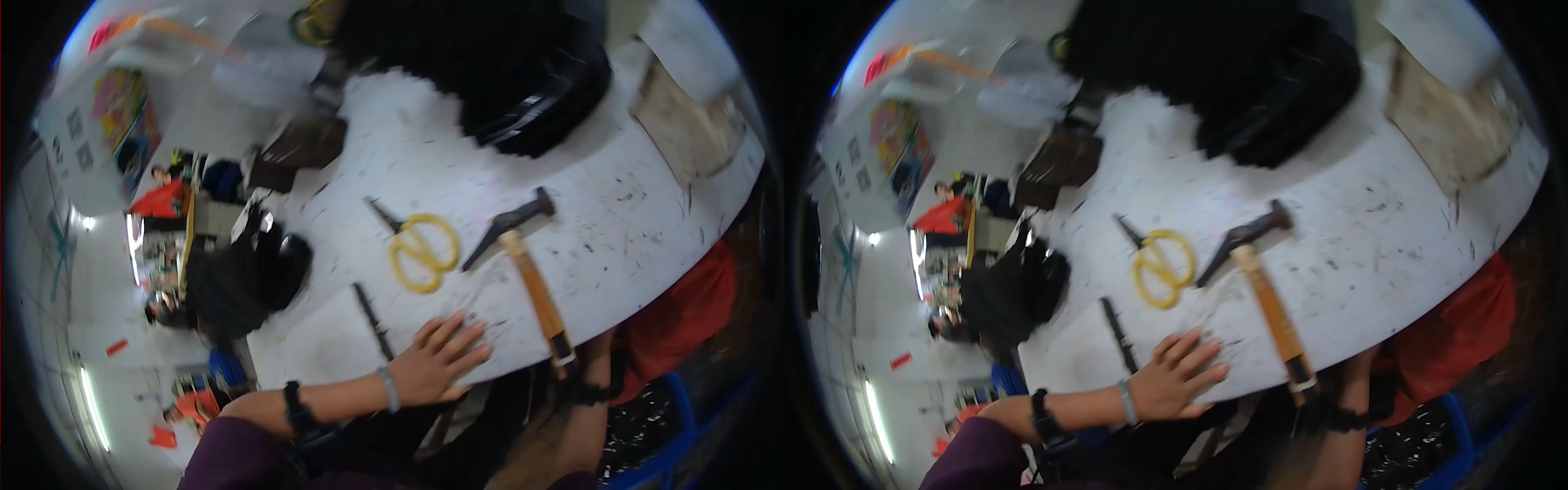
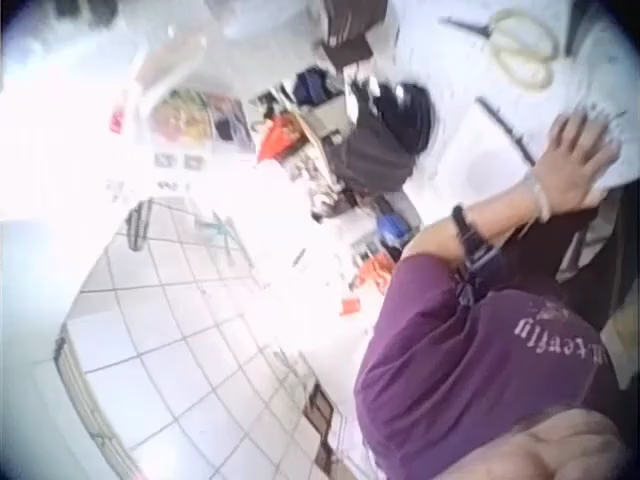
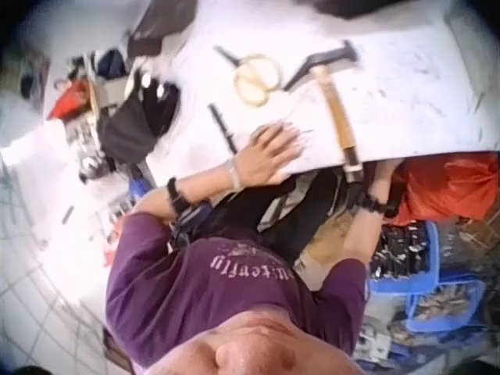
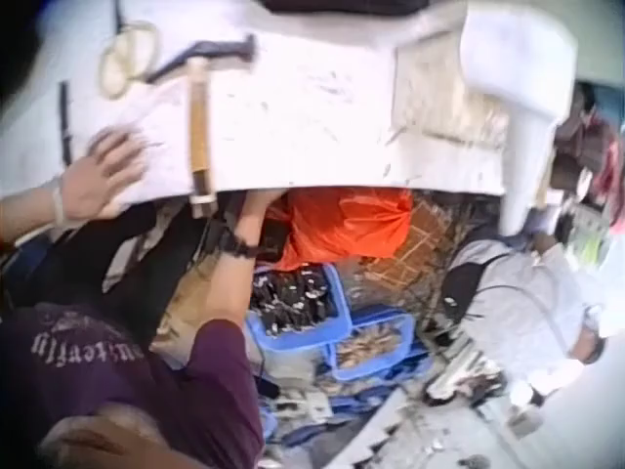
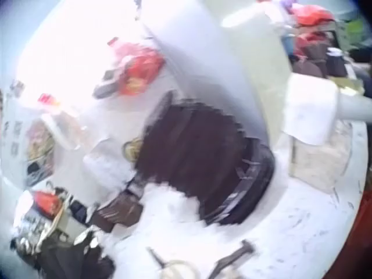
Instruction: The recorder prepares and assembles shoe upper components by applying glue and using a hammer and punch tool to join pieces.
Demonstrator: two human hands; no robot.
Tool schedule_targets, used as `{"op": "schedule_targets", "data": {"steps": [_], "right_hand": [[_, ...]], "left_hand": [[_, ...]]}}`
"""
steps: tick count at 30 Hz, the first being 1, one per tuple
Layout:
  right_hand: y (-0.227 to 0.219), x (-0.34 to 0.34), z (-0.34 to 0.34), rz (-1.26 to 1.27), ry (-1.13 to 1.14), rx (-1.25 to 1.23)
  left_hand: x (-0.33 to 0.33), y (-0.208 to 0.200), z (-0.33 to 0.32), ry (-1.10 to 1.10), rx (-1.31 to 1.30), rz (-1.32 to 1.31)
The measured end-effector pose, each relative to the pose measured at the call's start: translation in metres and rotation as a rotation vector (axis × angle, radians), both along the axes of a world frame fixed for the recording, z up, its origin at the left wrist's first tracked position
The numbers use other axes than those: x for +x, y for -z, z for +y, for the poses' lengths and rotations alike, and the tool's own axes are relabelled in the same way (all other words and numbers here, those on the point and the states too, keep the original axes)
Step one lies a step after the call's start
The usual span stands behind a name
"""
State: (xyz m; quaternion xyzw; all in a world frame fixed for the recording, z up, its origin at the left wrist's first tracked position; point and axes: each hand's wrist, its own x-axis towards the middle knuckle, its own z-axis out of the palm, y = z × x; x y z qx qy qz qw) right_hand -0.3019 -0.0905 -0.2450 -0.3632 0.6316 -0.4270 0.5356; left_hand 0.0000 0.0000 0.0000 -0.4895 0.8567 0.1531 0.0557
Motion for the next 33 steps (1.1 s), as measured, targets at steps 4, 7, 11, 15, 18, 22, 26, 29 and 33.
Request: {"op": "schedule_targets", "data": {"steps": [4, 7, 11, 15, 18, 22, 26, 29, 33], "right_hand": [[-0.14, 0.033, 0.048, 0.412, 0.019, -0.146], [-0.246, 0.017, 0.106, 0.539, -0.143, -0.079], [-0.356, 0.017, 0.162, 0.665, -0.39, -0.031], [-0.473, 0.069, 0.184, 0.687, -0.71, -0.116], [-0.55, 0.126, 0.183, 0.467, -0.897, -0.174], [-0.591, 0.206, 0.179, 0.321, -1.304, -0.568], [-0.554, 0.285, 0.181, 0.522, -1.691, -1.068], [-0.493, 0.301, 0.165, 0.738, -1.712, -1.257], [-0.41, 0.28, 0.132, 1.036, -1.629, -1.168]], "left_hand": [[0.043, -0.06, -0.005, -0.053, 0.1, 0.108], [0.092, -0.098, 0.03, -0.327, 0.024, 0.238], [0.211, -0.129, 0.061, -0.835, -0.37, 0.193], [0.277, -0.147, 0.123, -1.186, 0.036, 0.519], [0.262, -0.156, 0.185, -1.157, 0.329, 0.783], [0.256, -0.157, 0.247, -1.394, 0.813, 1.282], [0.273, -0.149, 0.293, -1.39, 0.625, 1.661], [0.278, -0.136, 0.313, -1.405, 0.461, 1.516], [0.27, -0.094, 0.334, -1.357, 0.371, 1.166]]}}
